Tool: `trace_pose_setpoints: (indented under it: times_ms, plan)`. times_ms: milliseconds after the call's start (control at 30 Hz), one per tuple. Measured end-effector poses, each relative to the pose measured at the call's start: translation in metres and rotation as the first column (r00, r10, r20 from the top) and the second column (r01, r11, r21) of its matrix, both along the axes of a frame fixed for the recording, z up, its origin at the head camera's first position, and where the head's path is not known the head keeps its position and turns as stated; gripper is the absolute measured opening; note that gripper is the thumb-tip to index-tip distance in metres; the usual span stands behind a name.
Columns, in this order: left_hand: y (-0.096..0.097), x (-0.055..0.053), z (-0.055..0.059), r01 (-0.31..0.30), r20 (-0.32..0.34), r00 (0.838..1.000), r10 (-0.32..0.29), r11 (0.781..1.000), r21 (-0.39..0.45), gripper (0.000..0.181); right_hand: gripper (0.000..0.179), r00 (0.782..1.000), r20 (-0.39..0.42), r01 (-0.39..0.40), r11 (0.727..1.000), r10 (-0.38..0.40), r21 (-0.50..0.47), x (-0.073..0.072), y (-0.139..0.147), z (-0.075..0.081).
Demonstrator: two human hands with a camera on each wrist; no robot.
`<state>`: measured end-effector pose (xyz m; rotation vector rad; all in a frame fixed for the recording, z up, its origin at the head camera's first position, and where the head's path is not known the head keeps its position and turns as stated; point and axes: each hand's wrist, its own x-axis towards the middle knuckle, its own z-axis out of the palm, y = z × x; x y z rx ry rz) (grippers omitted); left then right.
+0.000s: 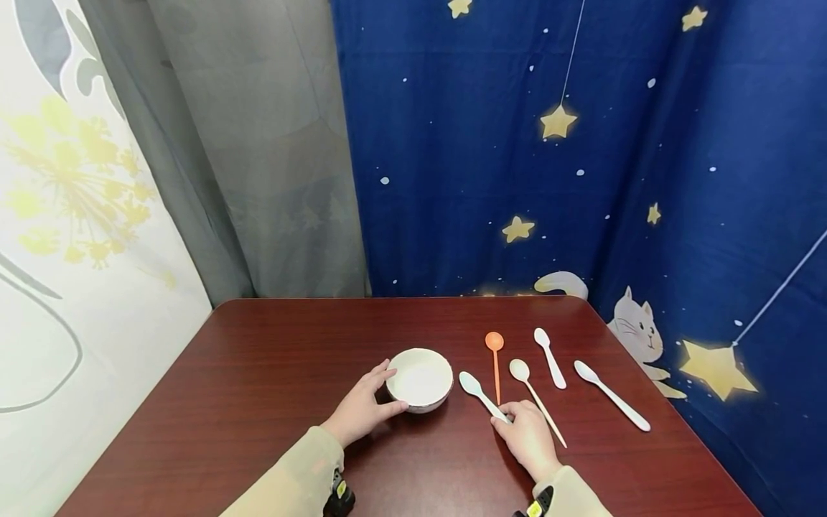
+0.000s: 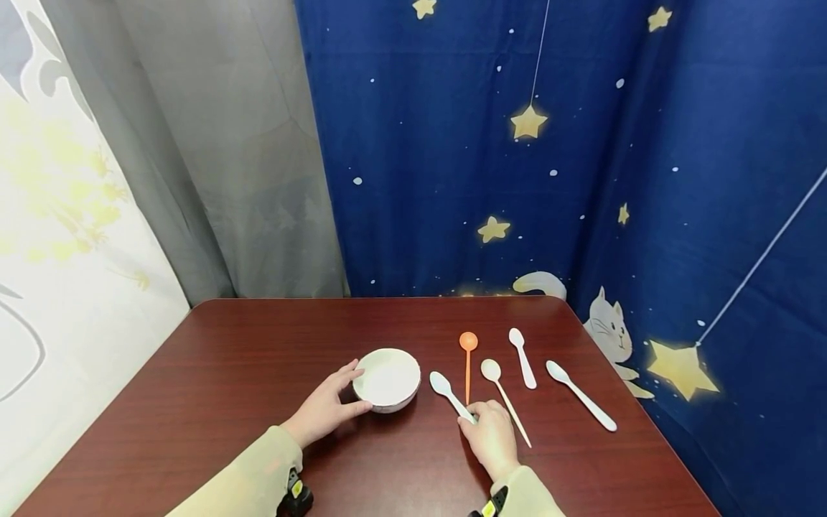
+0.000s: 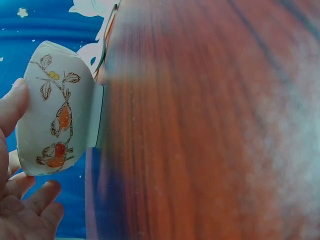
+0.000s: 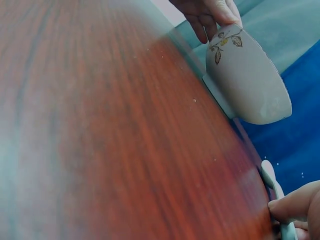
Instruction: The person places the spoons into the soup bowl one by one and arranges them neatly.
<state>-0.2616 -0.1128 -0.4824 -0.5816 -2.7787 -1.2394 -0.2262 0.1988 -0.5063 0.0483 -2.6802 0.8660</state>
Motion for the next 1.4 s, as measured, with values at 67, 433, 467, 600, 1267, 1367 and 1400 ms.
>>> trace_pose_setpoints:
  times_ms: [67,433,467,600,1267,1367,1400]
  plan:
    - [0.000,0.000,0.000,-0.002,0.001,1.000,0.002,1.000,0.003,0.080,0.014,1.000,0.000,0.001,1.000,-0.001,0.006,-0.001,0.000,0.000]
    - [0.000,0.000,0.000,-0.001,0.002,1.000,0.001,1.000,0.001,0.080,0.019,0.994,0.105,0.038,0.998,-0.042,0.049,-0.004,0.001,0.004]
    - [0.000,0.000,0.000,-0.001,0.002,1.000,0.001,1.000,0.002,0.080,0.020,0.992,0.117,0.038,0.998,-0.045,0.057,-0.004,0.001,0.004]
    - [0.001,0.000,0.000,0.000,0.002,1.000,0.000,1.000,0.006,0.079,0.020,0.984,0.175,0.030,0.999,-0.034,0.025,-0.003,0.002,0.007]
    - [0.001,-0.001,-0.002,-0.001,0.001,1.000,0.001,1.000,0.006,0.080,0.017,0.972,0.234,0.137,0.744,0.026,-0.654,-0.007,0.004,0.012]
    - [0.001,-0.001,-0.002,-0.002,0.000,1.000,0.002,1.000,0.006,0.081,0.018,0.973,0.228,0.148,0.694,0.024,-0.705,-0.007,0.003,0.013]
    - [0.001,-0.001,-0.002,-0.002,-0.001,1.000,0.002,1.000,0.006,0.081,0.017,0.973,0.228,0.152,0.682,0.022,-0.716,-0.007,0.002,0.013]
